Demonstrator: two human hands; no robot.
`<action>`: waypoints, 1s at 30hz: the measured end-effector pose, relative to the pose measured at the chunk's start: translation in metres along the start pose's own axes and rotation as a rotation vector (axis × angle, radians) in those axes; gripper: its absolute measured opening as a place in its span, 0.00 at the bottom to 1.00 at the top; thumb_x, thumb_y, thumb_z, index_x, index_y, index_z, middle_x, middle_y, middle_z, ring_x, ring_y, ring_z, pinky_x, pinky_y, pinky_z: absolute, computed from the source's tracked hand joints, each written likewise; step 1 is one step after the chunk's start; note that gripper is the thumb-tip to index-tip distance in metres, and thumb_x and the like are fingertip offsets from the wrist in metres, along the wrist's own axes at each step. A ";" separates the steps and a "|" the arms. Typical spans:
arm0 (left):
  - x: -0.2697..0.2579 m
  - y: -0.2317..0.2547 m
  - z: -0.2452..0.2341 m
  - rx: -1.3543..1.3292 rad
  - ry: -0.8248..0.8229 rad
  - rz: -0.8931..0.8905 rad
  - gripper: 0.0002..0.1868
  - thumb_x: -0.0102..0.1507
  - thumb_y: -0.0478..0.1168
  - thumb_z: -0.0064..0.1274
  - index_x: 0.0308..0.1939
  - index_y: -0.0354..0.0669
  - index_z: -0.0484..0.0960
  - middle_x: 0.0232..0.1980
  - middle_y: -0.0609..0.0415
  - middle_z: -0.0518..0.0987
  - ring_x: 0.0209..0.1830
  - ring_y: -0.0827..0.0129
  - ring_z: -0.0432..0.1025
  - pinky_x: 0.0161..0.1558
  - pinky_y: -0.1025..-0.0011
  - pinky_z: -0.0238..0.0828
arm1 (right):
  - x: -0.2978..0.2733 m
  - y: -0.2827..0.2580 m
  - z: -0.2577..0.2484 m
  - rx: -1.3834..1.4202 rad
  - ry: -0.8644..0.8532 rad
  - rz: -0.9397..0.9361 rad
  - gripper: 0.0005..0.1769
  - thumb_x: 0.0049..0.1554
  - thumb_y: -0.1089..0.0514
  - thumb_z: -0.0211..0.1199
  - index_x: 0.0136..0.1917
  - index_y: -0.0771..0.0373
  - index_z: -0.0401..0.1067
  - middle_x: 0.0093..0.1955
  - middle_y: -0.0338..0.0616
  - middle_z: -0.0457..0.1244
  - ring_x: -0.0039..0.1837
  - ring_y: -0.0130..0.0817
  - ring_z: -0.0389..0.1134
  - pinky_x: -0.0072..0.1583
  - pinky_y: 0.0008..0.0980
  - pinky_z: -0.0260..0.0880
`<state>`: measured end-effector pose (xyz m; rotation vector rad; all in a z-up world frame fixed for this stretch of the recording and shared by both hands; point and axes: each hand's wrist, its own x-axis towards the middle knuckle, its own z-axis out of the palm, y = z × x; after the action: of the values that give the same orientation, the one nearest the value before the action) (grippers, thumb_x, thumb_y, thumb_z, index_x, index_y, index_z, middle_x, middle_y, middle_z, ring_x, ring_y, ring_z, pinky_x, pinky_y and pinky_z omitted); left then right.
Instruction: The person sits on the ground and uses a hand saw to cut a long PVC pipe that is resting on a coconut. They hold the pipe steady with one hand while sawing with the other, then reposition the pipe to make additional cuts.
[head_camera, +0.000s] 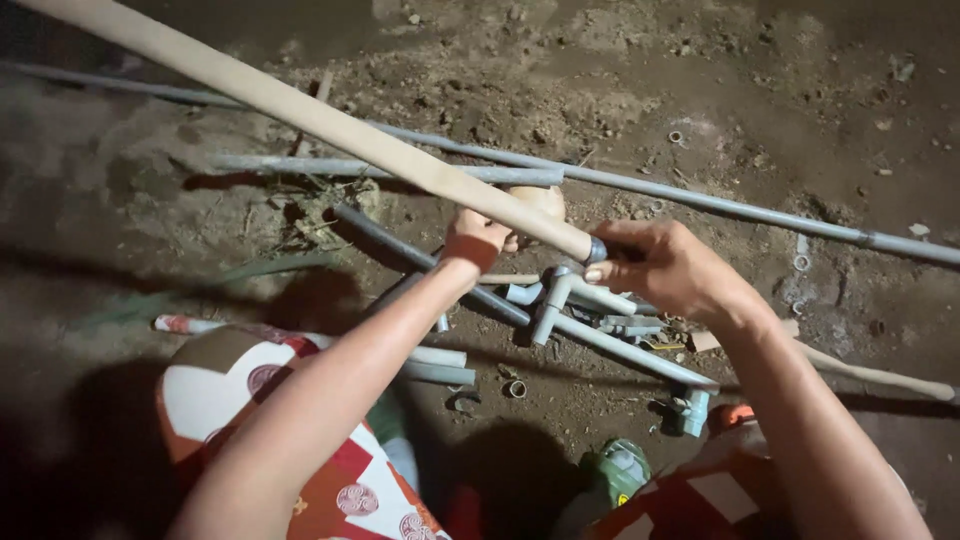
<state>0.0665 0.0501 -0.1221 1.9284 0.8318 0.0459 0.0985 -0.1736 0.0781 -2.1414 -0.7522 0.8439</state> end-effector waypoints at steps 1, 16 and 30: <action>0.007 -0.005 0.006 0.006 -0.009 0.008 0.09 0.51 0.54 0.46 0.22 0.63 0.80 0.17 0.72 0.76 0.28 0.79 0.77 0.40 0.74 0.71 | -0.001 -0.004 -0.002 0.006 0.011 0.005 0.23 0.48 0.64 0.65 0.59 0.59 0.72 0.46 0.58 0.67 0.39 0.45 0.69 0.42 0.38 0.69; 0.028 -0.043 -0.028 0.375 -0.029 -0.036 0.13 0.57 0.48 0.44 0.37 0.54 0.83 0.38 0.58 0.81 0.47 0.57 0.74 0.49 0.58 0.67 | -0.006 -0.001 0.005 -0.100 -0.107 -0.038 0.24 0.49 0.62 0.63 0.61 0.61 0.69 0.50 0.57 0.67 0.46 0.49 0.70 0.49 0.43 0.71; -0.077 0.073 -0.054 0.449 -0.248 0.054 0.09 0.61 0.44 0.43 0.33 0.54 0.80 0.33 0.55 0.79 0.41 0.60 0.74 0.53 0.56 0.65 | -0.017 -0.003 -0.021 0.036 -0.018 -0.088 0.23 0.47 0.61 0.64 0.57 0.66 0.71 0.43 0.61 0.68 0.42 0.52 0.70 0.46 0.45 0.70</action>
<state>0.0258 0.0286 -0.0125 2.3158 0.6596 -0.3697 0.1034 -0.1923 0.0974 -2.0559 -0.8278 0.8258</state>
